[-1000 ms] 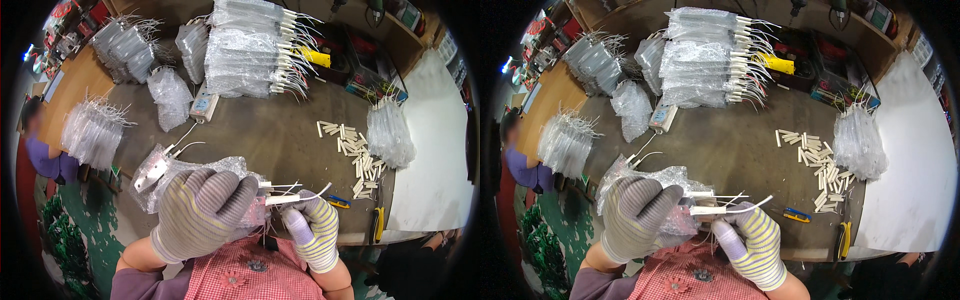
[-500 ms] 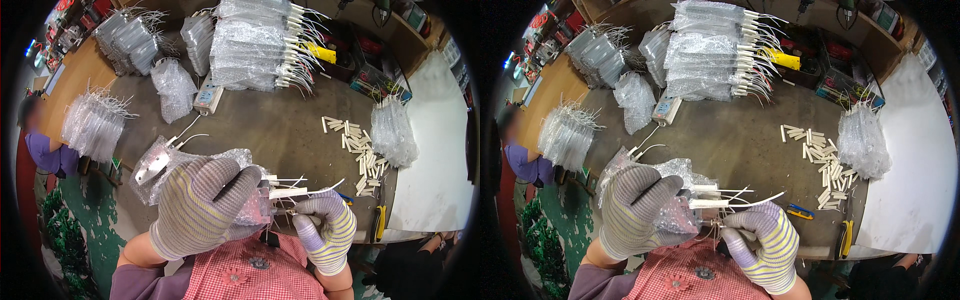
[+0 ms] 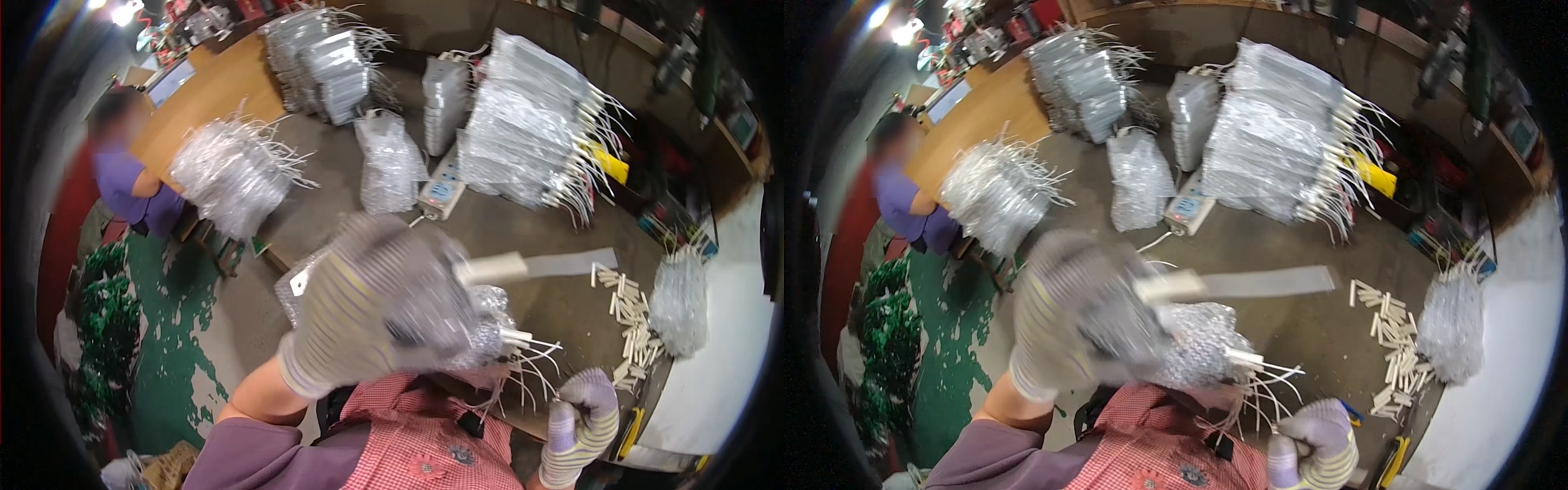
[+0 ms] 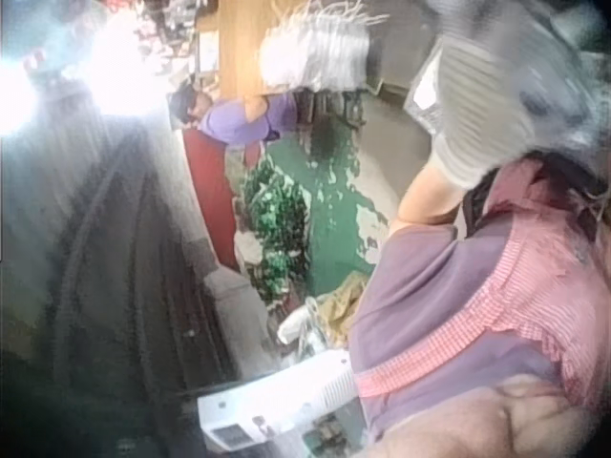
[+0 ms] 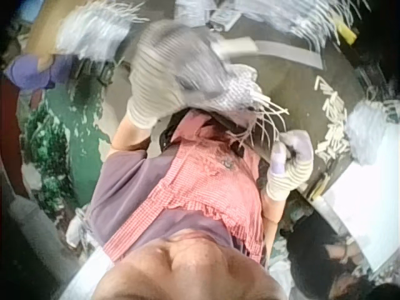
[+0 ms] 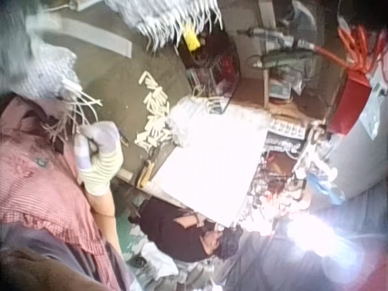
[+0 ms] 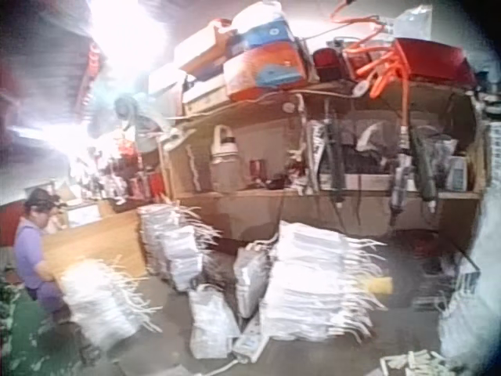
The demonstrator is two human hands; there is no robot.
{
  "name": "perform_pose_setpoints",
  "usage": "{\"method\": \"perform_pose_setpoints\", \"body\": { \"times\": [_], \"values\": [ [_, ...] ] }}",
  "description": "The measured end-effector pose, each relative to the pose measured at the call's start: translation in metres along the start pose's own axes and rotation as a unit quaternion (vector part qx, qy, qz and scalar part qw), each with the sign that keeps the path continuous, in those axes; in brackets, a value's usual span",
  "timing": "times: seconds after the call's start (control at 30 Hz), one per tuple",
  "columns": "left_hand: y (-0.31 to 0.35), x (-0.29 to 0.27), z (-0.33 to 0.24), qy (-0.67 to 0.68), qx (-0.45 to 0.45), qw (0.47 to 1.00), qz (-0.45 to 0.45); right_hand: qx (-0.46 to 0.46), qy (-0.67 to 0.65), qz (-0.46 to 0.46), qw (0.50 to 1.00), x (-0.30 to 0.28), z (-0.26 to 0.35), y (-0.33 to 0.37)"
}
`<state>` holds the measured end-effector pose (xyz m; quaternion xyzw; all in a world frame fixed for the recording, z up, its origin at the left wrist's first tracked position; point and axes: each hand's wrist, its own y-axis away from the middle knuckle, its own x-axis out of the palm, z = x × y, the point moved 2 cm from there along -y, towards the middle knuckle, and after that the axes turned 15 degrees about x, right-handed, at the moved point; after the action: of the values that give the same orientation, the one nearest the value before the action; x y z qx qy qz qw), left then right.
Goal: Packing electronic or mechanical components into bubble wrap and securing with tape.
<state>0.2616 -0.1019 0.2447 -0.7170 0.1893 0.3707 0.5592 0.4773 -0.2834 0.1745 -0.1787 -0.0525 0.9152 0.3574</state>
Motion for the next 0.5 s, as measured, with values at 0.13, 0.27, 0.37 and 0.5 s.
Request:
{"method": "perform_pose_setpoints", "body": {
  "times": [0.13, 0.27, 0.37, 0.5],
  "values": [
    [0.020, -0.017, 0.075, -0.002, -0.223, 0.975, -0.018, 0.006, 0.014, 0.012, 1.000, -0.007, -0.012, 0.000],
    [0.071, 0.006, 0.154, -0.186, -0.243, 0.949, 0.074, 0.025, -0.006, 0.002, 1.000, 0.005, -0.008, 0.002],
    [0.099, 0.021, 0.179, -0.145, -0.345, 0.910, 0.178, 0.004, 0.033, 0.038, 0.999, 0.007, 0.006, 0.001],
    [0.076, 0.021, 0.141, -0.226, -0.172, 0.959, 0.015, -0.045, 0.056, 0.041, 0.997, 0.012, 0.011, -0.003]
  ]
}}
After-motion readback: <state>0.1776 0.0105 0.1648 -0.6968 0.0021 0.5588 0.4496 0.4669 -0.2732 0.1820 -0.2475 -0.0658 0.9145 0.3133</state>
